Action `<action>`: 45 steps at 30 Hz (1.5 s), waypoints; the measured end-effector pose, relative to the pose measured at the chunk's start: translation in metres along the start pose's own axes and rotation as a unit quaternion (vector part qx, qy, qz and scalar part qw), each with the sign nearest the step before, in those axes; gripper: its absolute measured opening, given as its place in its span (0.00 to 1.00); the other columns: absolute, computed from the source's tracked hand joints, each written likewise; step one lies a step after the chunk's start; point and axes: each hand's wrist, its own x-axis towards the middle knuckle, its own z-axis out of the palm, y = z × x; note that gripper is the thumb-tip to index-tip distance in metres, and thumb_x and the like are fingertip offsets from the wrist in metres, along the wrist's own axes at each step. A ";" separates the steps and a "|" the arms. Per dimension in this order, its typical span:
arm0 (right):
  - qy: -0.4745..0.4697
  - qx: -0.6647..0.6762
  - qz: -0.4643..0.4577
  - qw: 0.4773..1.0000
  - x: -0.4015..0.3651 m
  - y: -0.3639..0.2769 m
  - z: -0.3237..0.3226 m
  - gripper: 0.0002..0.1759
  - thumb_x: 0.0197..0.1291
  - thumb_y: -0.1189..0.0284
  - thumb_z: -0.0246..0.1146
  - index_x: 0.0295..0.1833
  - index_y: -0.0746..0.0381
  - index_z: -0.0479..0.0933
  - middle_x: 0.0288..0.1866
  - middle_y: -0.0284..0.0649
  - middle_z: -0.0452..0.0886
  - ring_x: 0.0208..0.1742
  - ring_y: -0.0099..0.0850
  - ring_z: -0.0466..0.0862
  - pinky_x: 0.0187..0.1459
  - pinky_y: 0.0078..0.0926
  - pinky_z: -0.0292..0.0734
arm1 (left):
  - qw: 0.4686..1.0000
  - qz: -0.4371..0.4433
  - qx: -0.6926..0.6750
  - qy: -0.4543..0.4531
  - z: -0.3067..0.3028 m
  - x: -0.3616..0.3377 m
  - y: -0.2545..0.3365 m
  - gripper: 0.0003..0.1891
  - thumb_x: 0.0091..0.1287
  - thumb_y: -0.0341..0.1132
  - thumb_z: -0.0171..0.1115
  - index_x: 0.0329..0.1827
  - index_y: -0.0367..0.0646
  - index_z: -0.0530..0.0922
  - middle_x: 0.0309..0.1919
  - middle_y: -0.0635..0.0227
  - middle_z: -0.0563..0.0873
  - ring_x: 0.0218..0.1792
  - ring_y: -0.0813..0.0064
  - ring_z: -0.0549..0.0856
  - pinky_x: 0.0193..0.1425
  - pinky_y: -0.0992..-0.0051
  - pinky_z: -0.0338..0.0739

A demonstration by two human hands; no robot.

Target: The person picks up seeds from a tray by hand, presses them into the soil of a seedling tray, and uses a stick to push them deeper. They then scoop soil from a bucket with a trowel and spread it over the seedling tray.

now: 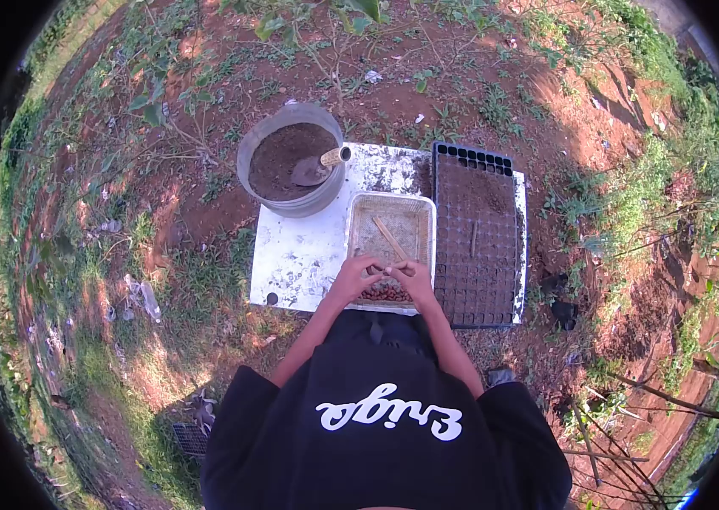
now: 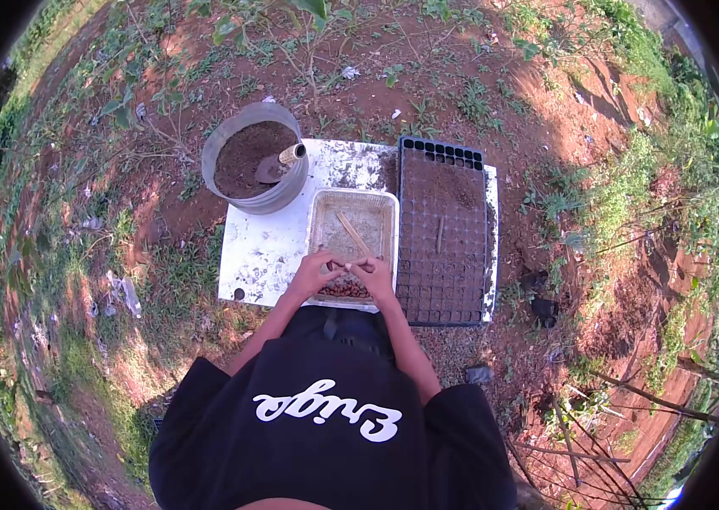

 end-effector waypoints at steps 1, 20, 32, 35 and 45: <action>-0.010 0.023 0.020 0.999 -0.003 0.001 0.001 0.09 0.62 0.72 0.73 0.44 0.65 0.85 0.39 0.39 0.88 0.42 0.22 0.84 0.46 0.22 0.78 | 1.000 0.009 0.003 -0.003 -0.001 0.000 0.001 0.12 0.56 0.34 0.75 0.40 0.39 0.85 0.35 0.60 0.86 0.33 0.62 0.85 0.40 0.66 0.78; -0.062 0.060 0.108 0.990 -0.005 -0.011 0.000 0.13 0.61 0.66 0.75 0.45 0.64 0.85 0.36 0.30 0.84 0.37 0.17 0.78 0.38 0.16 0.70 | 0.998 -0.060 -0.014 -0.011 -0.002 -0.002 -0.002 0.10 0.58 0.32 0.75 0.42 0.39 0.90 0.35 0.61 0.91 0.37 0.72 0.89 0.46 0.73 0.81; -0.048 0.094 0.101 0.989 -0.010 -0.005 -0.006 0.10 0.62 0.69 0.73 0.43 0.65 0.86 0.40 0.33 0.85 0.42 0.19 0.80 0.45 0.16 0.73 | 0.998 -0.061 -0.008 -0.034 -0.001 0.001 -0.005 0.09 0.59 0.32 0.75 0.41 0.40 0.90 0.38 0.58 0.92 0.41 0.70 0.91 0.49 0.73 0.83; -0.058 0.092 0.109 0.988 -0.008 0.004 -0.006 0.08 0.63 0.71 0.71 0.43 0.65 0.86 0.41 0.34 0.86 0.43 0.19 0.80 0.47 0.16 0.73 | 0.999 -0.038 -0.024 -0.021 0.000 0.000 -0.010 0.09 0.58 0.33 0.76 0.39 0.39 0.91 0.38 0.59 0.92 0.41 0.71 0.91 0.49 0.73 0.83; -0.034 0.128 0.098 0.986 -0.009 0.005 -0.005 0.09 0.62 0.75 0.72 0.46 0.66 0.83 0.42 0.36 0.87 0.41 0.20 0.84 0.43 0.16 0.77 | 0.998 -0.046 -0.038 -0.002 0.002 -0.002 -0.010 0.10 0.62 0.36 0.75 0.40 0.39 0.90 0.36 0.63 0.92 0.38 0.75 0.90 0.47 0.74 0.81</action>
